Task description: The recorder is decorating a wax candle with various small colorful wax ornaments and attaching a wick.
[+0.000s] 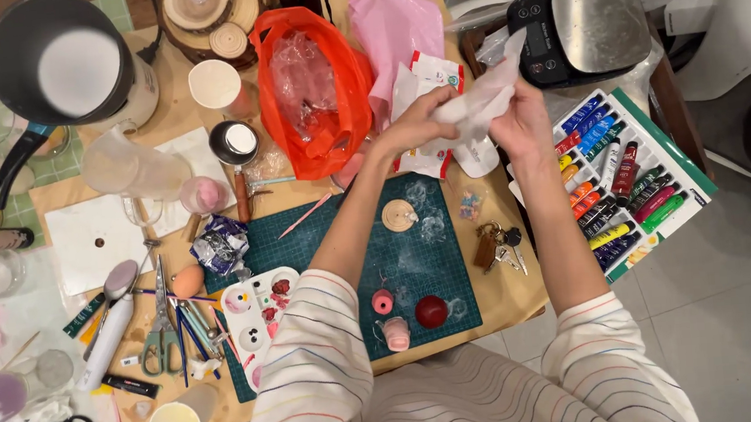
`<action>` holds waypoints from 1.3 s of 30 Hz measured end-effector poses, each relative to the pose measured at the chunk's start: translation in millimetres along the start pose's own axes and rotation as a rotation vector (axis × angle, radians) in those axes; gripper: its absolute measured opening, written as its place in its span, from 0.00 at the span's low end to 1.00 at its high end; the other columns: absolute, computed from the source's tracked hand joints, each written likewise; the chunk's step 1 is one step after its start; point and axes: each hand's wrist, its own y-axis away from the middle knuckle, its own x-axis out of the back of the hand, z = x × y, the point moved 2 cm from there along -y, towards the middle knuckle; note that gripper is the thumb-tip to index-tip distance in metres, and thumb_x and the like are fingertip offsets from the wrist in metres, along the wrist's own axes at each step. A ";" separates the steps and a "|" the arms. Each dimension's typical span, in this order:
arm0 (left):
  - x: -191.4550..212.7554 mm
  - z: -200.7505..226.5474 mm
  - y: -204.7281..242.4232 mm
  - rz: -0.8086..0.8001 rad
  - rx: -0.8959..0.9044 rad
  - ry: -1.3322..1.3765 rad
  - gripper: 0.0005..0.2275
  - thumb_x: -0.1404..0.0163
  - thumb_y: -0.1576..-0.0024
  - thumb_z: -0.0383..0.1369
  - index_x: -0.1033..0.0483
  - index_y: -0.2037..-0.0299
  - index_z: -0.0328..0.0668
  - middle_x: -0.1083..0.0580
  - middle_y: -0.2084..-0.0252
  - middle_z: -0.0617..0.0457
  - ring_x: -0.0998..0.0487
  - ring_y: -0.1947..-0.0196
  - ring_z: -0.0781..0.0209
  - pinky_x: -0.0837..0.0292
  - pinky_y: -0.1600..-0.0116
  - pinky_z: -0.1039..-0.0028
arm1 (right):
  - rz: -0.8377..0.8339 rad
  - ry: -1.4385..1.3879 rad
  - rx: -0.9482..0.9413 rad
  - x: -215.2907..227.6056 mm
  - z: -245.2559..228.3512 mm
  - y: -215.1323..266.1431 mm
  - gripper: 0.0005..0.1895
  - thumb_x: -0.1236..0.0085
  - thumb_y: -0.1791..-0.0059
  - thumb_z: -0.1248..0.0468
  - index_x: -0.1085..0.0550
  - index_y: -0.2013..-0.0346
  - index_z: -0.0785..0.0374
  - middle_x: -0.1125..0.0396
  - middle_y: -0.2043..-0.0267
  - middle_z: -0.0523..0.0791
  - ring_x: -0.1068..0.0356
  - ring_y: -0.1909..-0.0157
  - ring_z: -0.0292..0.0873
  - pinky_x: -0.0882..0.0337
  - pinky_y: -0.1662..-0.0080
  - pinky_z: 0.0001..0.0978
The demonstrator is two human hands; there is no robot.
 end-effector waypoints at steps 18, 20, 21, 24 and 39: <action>-5.1 64.9 16.5 0.107 0.126 0.827 0.29 0.41 0.50 0.22 0.34 0.37 0.29 0.25 0.52 0.41 0.21 0.54 0.52 0.23 0.50 0.62 | 0.014 0.908 0.579 -48.0 -23.7 4.7 0.06 0.51 0.38 0.62 0.33 0.56 0.61 0.32 0.65 0.40 0.35 0.66 0.31 0.31 0.62 0.25; -6.2 66.9 17.7 0.128 0.160 0.822 0.31 0.42 0.53 0.21 0.35 0.36 0.36 0.25 0.52 0.44 0.20 0.55 0.54 0.23 0.50 0.65 | 0.045 1.082 0.644 -44.1 -22.3 4.8 0.06 0.51 0.38 0.62 0.33 0.55 0.61 0.36 0.67 0.38 0.41 0.68 0.29 0.39 0.64 0.23; -6.6 67.1 19.1 0.154 0.197 0.817 0.33 0.44 0.56 0.21 0.36 0.36 0.44 0.24 0.52 0.47 0.20 0.55 0.56 0.23 0.50 0.68 | 0.081 1.257 0.703 -42.2 -21.0 5.3 0.05 0.50 0.37 0.63 0.33 0.55 0.61 0.40 0.69 0.36 0.47 0.69 0.27 0.47 0.67 0.21; -8.6 57.0 16.2 0.116 0.129 0.859 0.33 0.44 0.54 0.19 0.36 0.35 0.45 0.25 0.51 0.47 0.21 0.54 0.58 0.24 0.47 0.72 | 0.006 1.324 0.866 -37.3 -20.3 4.3 0.04 0.52 0.36 0.65 0.35 0.53 0.61 0.38 0.66 0.36 0.43 0.65 0.27 0.43 0.64 0.22; 0.2 104.5 12.3 0.061 -0.039 0.730 0.22 0.42 0.49 0.21 0.31 0.44 0.45 0.26 0.51 0.52 0.19 0.55 0.57 0.20 0.54 0.70 | -0.188 0.974 0.396 -100.8 -12.7 34.9 0.16 0.60 0.40 0.57 0.35 0.42 0.62 0.26 0.50 0.43 0.26 0.52 0.33 0.25 0.47 0.25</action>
